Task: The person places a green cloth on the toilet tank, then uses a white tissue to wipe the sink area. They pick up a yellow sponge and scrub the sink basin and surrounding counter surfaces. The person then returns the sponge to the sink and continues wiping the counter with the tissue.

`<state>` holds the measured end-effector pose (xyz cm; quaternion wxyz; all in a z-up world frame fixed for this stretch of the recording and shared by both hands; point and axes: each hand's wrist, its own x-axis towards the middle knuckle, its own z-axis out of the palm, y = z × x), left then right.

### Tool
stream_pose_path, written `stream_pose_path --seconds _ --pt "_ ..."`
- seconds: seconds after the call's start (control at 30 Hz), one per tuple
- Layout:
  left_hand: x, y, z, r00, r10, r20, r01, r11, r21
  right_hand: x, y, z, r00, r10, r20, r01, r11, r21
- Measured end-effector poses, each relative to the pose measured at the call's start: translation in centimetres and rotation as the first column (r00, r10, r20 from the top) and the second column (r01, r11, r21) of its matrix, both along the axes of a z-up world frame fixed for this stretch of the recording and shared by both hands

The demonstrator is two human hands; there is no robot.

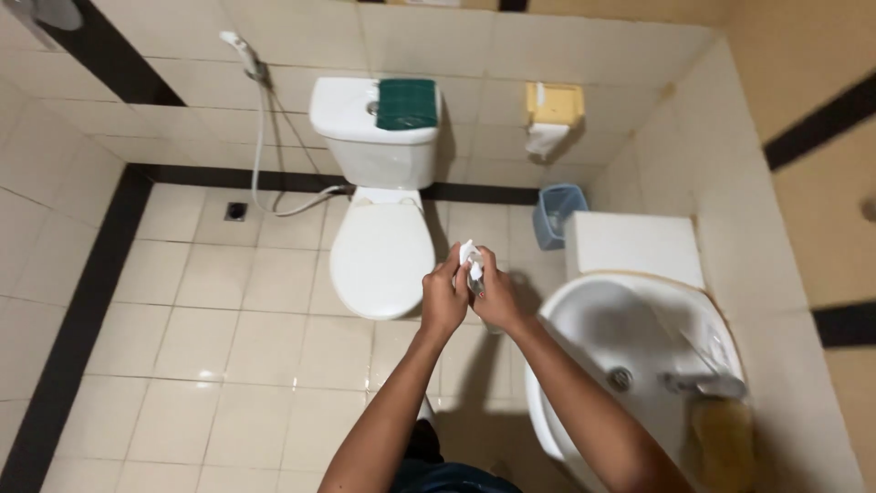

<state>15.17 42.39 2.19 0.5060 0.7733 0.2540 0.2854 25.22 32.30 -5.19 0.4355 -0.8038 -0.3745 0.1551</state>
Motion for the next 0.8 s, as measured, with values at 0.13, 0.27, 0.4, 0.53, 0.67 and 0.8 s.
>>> stream_pose_path --seconds 0.13,0.27,0.4,0.53,0.67,0.8 --pt "0.2 7.4 1.3 0.999 0.038 -0.013 -0.038 0.999 0.007 0.8 7.9 1.2 0.999 0.034 0.023 -0.034 0.999 0.016" --pt "-0.4 13.2 4.7 0.999 0.011 0.032 -0.011 1.0 -0.009 1.2 14.3 2.3 0.998 0.067 -0.002 -0.067 0.995 0.068" --pt "-0.3 17.8 3.7 0.999 0.041 0.003 -0.042 0.996 0.075 1.8 18.4 3.6 0.987 0.159 0.031 -0.161 0.984 0.078" --pt "-0.1 21.4 2.1 0.997 0.075 -0.015 -0.075 0.997 0.035 2.5 22.0 6.2 0.965 0.206 0.163 -0.219 0.973 0.066" --pt "0.4 24.7 -0.3 0.992 0.113 0.053 -0.115 0.992 0.047 2.7 25.2 8.8 0.94 0.217 0.263 -0.239 0.969 0.055" --pt "1.7 27.5 0.4 0.989 0.137 0.061 -0.136 0.991 -0.017 5.0 28.7 8.1 0.916 0.259 0.307 -0.289 0.956 0.056"
